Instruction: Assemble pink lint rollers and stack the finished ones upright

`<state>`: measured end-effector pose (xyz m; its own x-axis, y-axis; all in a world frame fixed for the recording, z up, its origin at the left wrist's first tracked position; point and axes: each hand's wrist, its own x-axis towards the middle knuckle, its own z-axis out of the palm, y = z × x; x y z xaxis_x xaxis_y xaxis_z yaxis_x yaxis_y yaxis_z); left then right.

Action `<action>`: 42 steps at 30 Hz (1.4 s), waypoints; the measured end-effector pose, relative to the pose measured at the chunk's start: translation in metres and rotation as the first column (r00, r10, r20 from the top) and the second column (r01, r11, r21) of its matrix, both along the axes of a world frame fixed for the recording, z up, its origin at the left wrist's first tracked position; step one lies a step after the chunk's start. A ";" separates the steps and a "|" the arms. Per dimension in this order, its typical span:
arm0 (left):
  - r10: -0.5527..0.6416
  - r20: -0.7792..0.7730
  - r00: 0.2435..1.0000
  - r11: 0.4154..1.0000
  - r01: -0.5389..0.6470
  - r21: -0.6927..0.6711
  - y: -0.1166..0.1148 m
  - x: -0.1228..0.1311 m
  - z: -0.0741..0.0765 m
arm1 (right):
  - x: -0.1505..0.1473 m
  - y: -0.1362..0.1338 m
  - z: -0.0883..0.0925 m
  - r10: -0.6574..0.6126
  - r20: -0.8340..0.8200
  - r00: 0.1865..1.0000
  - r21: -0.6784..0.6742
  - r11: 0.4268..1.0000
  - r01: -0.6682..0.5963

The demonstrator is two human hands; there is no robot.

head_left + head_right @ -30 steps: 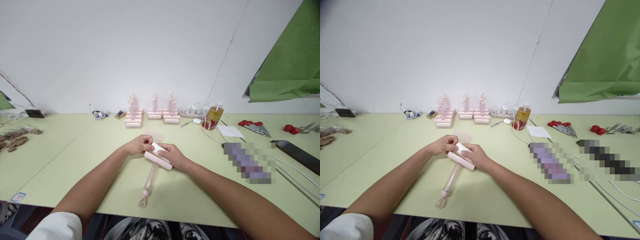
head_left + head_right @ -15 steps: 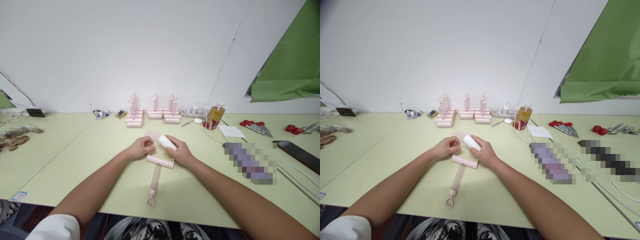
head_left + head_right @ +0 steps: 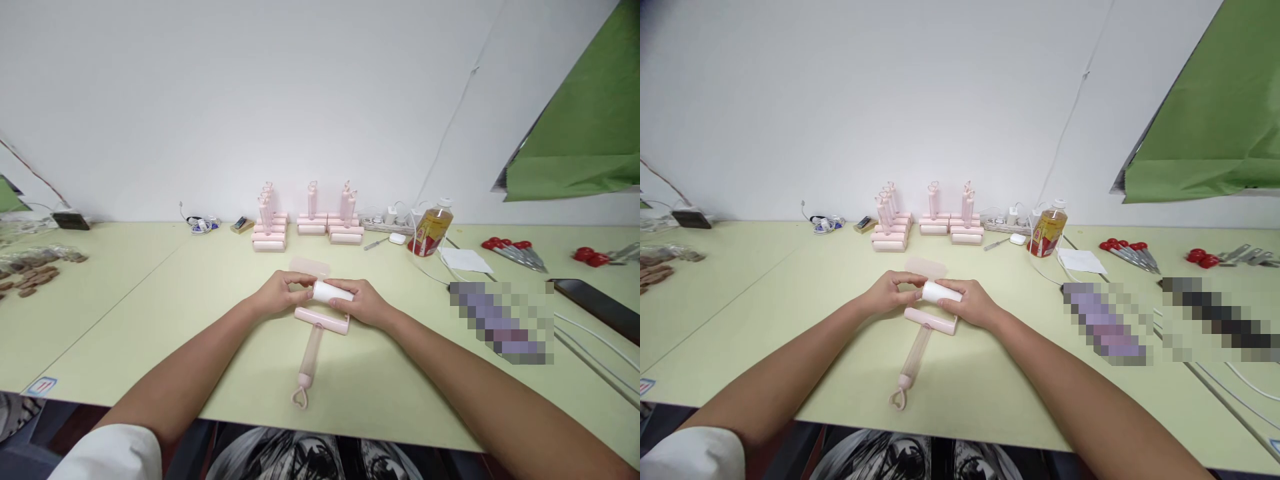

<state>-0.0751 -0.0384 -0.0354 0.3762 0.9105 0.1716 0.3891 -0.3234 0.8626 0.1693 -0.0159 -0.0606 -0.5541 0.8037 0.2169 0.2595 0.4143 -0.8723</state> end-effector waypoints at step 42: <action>0.291 -0.171 0.941 0.852 -0.174 0.494 -0.029 0.054 0.015 | -0.031 -0.038 0.031 -0.326 -0.656 0.681 -0.529 0.842 -0.107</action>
